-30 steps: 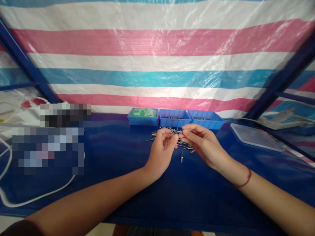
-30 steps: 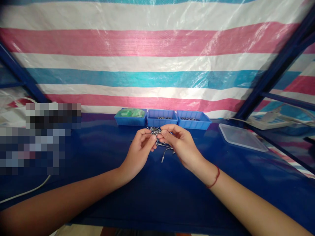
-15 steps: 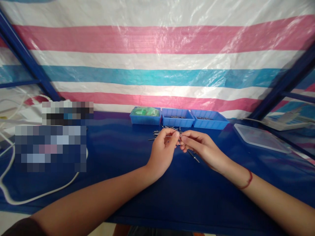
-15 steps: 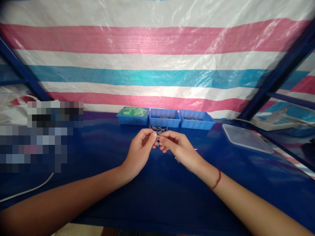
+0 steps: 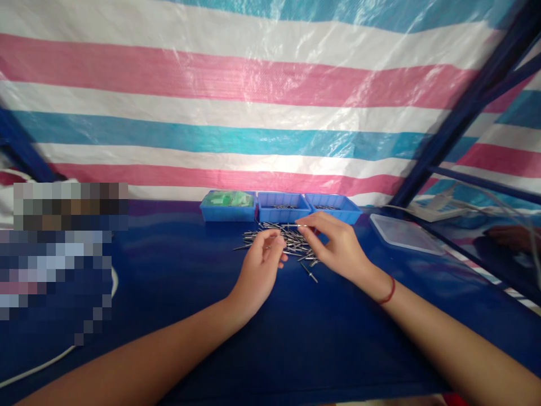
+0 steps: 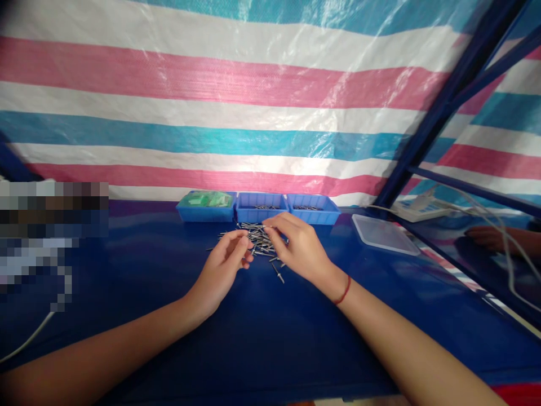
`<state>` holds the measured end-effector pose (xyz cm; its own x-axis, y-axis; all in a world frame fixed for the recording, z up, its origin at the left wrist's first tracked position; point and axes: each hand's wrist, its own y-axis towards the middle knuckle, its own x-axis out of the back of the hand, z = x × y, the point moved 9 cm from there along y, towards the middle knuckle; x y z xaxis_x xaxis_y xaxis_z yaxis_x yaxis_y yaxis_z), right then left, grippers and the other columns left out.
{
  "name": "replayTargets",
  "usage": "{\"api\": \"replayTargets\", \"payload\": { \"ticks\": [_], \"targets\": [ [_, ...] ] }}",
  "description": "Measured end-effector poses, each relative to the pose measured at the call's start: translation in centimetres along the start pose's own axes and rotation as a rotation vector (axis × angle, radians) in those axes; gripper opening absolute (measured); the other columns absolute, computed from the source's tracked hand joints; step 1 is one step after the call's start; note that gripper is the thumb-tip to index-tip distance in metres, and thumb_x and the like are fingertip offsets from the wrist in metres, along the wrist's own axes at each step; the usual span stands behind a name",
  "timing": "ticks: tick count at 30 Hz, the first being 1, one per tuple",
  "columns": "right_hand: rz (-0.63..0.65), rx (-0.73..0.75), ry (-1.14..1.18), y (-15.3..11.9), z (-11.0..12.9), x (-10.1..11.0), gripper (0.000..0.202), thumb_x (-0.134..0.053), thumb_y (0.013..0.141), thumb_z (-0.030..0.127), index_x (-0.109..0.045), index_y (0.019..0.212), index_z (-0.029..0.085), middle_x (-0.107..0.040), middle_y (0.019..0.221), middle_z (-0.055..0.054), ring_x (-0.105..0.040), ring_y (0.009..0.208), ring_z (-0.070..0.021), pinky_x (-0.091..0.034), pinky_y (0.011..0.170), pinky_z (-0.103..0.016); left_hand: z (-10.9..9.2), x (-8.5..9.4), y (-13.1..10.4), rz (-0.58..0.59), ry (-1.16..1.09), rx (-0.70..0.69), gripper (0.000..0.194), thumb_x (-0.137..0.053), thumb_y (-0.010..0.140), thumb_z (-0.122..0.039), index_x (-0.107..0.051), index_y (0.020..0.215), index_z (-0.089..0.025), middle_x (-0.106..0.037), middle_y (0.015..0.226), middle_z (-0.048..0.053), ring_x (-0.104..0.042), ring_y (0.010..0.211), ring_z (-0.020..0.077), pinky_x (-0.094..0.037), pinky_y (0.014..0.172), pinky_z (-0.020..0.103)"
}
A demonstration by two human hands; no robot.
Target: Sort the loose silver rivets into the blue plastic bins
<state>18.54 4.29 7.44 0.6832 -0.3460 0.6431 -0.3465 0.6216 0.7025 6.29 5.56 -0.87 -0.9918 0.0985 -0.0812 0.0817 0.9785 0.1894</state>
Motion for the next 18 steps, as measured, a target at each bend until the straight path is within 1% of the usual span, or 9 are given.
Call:
{"api": "replayTargets", "payload": {
  "ticks": [3,6,8,10,11,13,16,17,18],
  "targets": [
    [-0.138,-0.07,-0.212,0.6,-3.4,2.5,0.021,-0.047,0.088,0.026,-0.066,0.091,0.018,-0.067,0.082,-0.007,-0.062,0.071,-0.0185,-0.048,0.068,-0.031,-1.3,-1.9,-1.2,0.191,0.147,-0.102,0.023,-0.044,0.09,-0.034,-0.053,0.103,-0.017,-0.061,0.08,0.002,-0.059,0.068,0.0107,-0.047,0.061,0.022],
    [-0.241,-0.222,-0.381,0.1,-8.2,4.9,0.021,-0.049,0.086,0.029,-0.067,0.085,0.017,-0.066,0.072,-0.007,-0.06,0.062,-0.0194,-0.045,0.062,-0.032,-3.7,-4.6,-3.9,0.454,0.387,-0.357,0.019,-0.045,0.089,-0.026,-0.059,0.098,-0.017,-0.065,0.083,0.003,-0.061,0.072,0.0118,-0.048,0.068,0.023],
    [-0.244,-0.249,-0.496,-0.3,-10.5,5.6,0.021,-0.05,0.085,0.032,-0.066,0.081,0.02,-0.065,0.07,-0.008,-0.06,0.061,-0.0208,-0.043,0.058,-0.032,-4.6,-6.1,-5.9,0.624,0.514,-0.52,0.021,-0.044,0.088,-0.022,-0.061,0.099,-0.017,-0.068,0.088,0.004,-0.063,0.078,0.013,-0.049,0.076,0.024],
    [-0.237,-0.25,-0.463,-0.4,-12.0,5.6,0.016,-0.056,0.081,0.035,-0.065,0.077,0.023,-0.063,0.066,-0.008,-0.059,0.06,-0.0234,-0.041,0.058,-0.035,-4.4,-7.1,-7.2,0.735,0.643,-0.62,0.023,-0.044,0.087,-0.021,-0.062,0.1,-0.018,-0.069,0.084,0.003,-0.064,0.08,0.0142,-0.049,0.079,0.024],
    [-0.234,-0.232,-0.439,-0.1,-12.0,5.4,0.015,-0.055,0.082,0.036,-0.065,0.078,0.025,-0.062,0.067,-0.008,-0.06,0.063,-0.0252,-0.042,0.061,-0.038,-3.9,-7.4,-7.5,0.778,0.701,-0.64,0.024,-0.043,0.088,-0.021,-0.061,0.103,-0.019,-0.069,0.087,0.003,-0.065,0.082,0.0142,-0.049,0.08,0.023],
    [-0.237,-0.172,-0.447,0.8,-10.4,5.1,0.02,-0.046,0.085,0.04,-0.063,0.081,0.029,-0.061,0.068,-0.008,-0.06,0.067,-0.0279,-0.042,0.065,-0.042,-3.1,-7.5,-7.7,0.828,0.79,-0.664,0.026,-0.043,0.089,-0.024,-0.06,0.108,-0.02,-0.069,0.093,0.002,-0.065,0.087,0.0146,-0.049,0.082,0.022],
    [-0.252,-0.159,-0.417,1.1,-5.7,4.6,0.027,-0.044,0.082,0.05,-0.061,0.075,0.03,-0.061,0.065,-0.01,-0.058,0.059,-0.0272,-0.041,0.054,-0.043,-2.3,-7.7,-7.9,0.918,0.862,-0.669,0.028,-0.046,0.089,-0.025,-0.058,0.113,-0.018,-0.07,0.094,0.0,-0.065,0.09,0.0143,-0.049,0.083,0.021],
    [-0.204,-0.115,-0.282,0.4,-3.9,3.7,0.026,-0.046,0.08,0.052,-0.062,0.075,0.032,-0.063,0.067,-0.009,-0.059,0.06,-0.026,-0.043,0.053,-0.042,-2.1,-7.7,-7.9,0.924,0.887,-0.659,0.028,-0.048,0.089,-0.026,-0.058,0.114,-0.018,-0.07,0.094,-0.001,-0.066,0.09,0.0136,-0.048,0.084,0.02],
    [-0.122,-0.085,-0.116,-1.0,-2.4,2.5,0.024,-0.049,0.078,0.053,-0.064,0.076,0.034,-0.067,0.077,-0.009,-0.063,0.069,-0.0267,-0.047,0.06,-0.044,-2.0,-7.6,-7.7,0.912,0.928,-0.644,0.026,-0.049,0.089,-0.027,-0.058,0.113,-0.021,-0.07,0.094,-0.002,-0.066,0.09,0.013,-0.048,0.084,0.019]
  ]
}}
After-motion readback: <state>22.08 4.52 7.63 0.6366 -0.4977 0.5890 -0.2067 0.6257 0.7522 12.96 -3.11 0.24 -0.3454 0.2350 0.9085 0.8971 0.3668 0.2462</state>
